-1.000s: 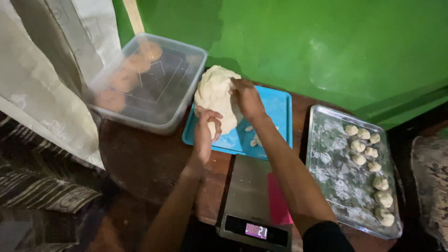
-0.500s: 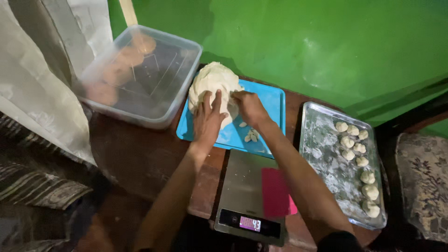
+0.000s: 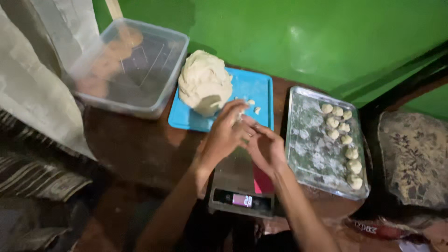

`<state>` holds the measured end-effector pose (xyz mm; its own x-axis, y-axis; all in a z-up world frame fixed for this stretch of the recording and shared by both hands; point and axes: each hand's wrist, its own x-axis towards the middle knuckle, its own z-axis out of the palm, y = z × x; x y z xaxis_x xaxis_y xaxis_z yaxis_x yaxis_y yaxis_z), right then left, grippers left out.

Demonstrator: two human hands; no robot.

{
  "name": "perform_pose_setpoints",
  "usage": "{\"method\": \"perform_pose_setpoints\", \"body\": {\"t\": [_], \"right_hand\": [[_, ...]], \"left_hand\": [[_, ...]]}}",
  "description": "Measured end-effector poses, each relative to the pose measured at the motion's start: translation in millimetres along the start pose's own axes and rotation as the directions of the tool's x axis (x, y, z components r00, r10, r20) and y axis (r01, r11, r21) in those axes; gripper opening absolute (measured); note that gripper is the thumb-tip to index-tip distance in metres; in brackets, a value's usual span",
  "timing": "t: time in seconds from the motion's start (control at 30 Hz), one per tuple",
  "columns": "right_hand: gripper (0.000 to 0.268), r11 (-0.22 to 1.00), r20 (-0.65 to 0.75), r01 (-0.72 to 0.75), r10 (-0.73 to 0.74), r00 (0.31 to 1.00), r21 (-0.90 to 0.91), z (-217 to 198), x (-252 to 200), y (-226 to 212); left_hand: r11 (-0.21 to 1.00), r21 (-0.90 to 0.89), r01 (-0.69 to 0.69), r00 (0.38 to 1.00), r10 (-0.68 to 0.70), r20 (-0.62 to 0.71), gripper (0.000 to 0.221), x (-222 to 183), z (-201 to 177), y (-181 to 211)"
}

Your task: The person pinches pieces of dough from a larger mass, rolls them into balls between their palms, and places them on a digital scale to check their weight, occasionally using a scraper to adjust the dough size before placing the finished balls onto a metal tray.

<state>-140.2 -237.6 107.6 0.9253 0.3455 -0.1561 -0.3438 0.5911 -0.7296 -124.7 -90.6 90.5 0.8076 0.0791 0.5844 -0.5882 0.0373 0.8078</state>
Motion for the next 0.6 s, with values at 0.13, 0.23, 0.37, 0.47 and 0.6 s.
{"method": "perform_pose_setpoints", "body": {"t": [0.13, 0.23, 0.37, 0.47, 0.6], "right_hand": [[0.043, 0.942, 0.000, 0.034, -0.036, 0.999, 0.334, -1.4, -44.2, 6.1], [0.055, 0.991, -0.016, 0.081, -0.080, 0.997, 0.106, -12.7, -61.8, 18.0], [0.023, 0.658, -0.097, 0.441, -0.615, 0.783, -0.610, 6.8, -98.6, 21.8], [0.049, 0.817, -0.214, 0.302, -0.449, 0.868, -0.492, 38.4, -114.1, 26.1], [0.063, 0.880, -0.163, 0.300, -0.378, 0.911, -0.368, 62.3, -100.6, 34.5]], "left_hand": [[0.831, 0.478, -0.285, 0.957, 0.279, 0.085, 0.012, -34.4, 10.3, -41.4], [0.939, 0.343, 0.009, 0.987, 0.047, -0.155, 0.014, -51.1, 18.2, -21.5], [0.590, -0.686, 0.425, 0.592, -0.755, -0.283, 0.053, -47.6, 16.3, 41.0], [0.635, -0.724, 0.271, 0.805, -0.562, -0.191, 0.048, -73.7, 12.1, 34.9], [0.721, -0.621, 0.308, 0.841, -0.512, -0.177, 0.047, -73.1, 15.2, 61.2]]}}
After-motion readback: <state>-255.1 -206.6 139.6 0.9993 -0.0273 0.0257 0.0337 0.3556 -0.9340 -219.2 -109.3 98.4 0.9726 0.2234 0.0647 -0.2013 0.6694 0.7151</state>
